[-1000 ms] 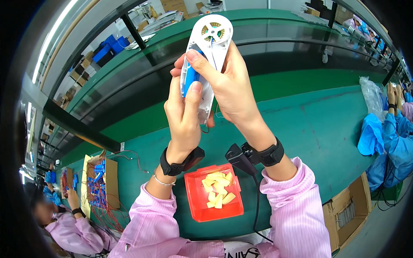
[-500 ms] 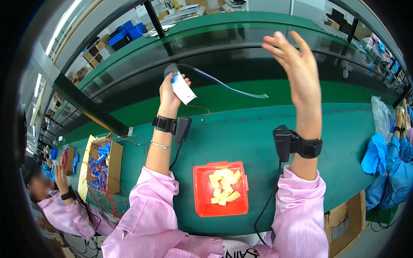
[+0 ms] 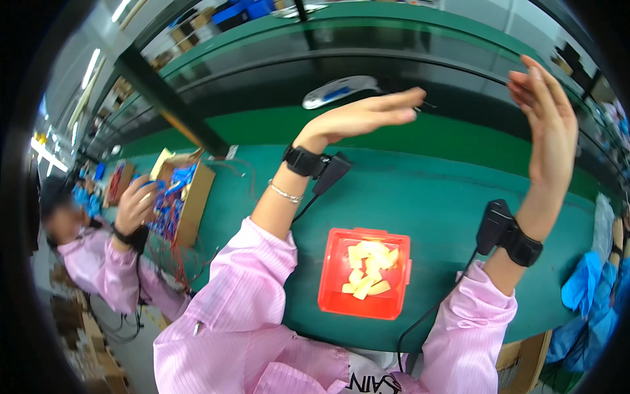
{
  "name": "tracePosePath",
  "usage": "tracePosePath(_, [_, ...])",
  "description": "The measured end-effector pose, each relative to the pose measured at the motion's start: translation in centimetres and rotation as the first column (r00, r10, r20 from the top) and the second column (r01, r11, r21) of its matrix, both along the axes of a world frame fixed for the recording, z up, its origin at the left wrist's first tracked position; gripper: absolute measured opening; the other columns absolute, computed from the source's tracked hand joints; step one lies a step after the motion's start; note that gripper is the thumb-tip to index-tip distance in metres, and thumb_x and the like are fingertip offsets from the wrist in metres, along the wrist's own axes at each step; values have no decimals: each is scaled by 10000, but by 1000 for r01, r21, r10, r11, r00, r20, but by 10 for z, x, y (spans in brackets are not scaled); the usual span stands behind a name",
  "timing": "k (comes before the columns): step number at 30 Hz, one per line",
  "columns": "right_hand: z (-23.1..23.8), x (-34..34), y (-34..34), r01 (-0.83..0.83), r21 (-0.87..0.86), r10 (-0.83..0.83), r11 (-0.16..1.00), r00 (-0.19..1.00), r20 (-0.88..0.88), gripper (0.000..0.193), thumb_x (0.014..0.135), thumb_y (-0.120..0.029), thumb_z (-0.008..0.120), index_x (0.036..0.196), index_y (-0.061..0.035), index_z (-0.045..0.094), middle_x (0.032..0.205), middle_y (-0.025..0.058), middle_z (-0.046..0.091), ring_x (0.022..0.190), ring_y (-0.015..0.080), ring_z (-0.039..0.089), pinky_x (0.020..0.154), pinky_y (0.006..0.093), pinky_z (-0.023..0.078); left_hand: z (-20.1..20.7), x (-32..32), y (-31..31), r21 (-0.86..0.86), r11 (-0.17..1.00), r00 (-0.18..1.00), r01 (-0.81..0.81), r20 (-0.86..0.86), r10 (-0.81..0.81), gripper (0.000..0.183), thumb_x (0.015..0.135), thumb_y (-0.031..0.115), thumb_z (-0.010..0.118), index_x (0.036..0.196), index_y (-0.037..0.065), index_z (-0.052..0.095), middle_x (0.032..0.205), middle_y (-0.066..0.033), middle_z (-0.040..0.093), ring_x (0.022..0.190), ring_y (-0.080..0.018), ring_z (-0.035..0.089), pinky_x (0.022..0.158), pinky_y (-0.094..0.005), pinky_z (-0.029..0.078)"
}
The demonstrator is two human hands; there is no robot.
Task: Assembling an electronic component by applying double-sided tape and fitting a battery into a white plastic housing.
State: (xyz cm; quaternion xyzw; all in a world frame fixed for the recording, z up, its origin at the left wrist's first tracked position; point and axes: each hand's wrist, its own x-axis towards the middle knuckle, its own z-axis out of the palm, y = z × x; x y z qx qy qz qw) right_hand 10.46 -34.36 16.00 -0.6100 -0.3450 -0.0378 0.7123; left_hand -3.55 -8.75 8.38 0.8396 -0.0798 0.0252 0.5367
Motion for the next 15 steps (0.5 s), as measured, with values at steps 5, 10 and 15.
tracePosePath(5, [-3,2,3,83,-80,-72,993,989,133,348,995,-276,567,1268,-69,631,1101,84,696,1062,170,645,968,293,465,23,-63,3,559,817,988,-139,21,154,428,932,365,555,1270,109,616,1128,-184,670,1044,-342,638,906,-393,495])
tracePosePath(10, [13,-16,7,-143,-1,141,990,977,162,333,972,-196,614,1188,56,597,931,147,699,806,195,660,731,298,527,24,-173,51,787,322,751,-527,254,609,235,900,202,593,1012,24,698,918,-179,699,847,-366,673,733,-393,528])
tracePosePath(15, [18,-23,8,-123,-5,121,992,971,205,254,972,-162,608,1101,55,635,875,144,704,758,197,667,693,299,541,46,-280,60,658,135,403,-741,275,873,204,918,175,594,971,0,685,924,-160,711,795,-284,692,724,-351,523])
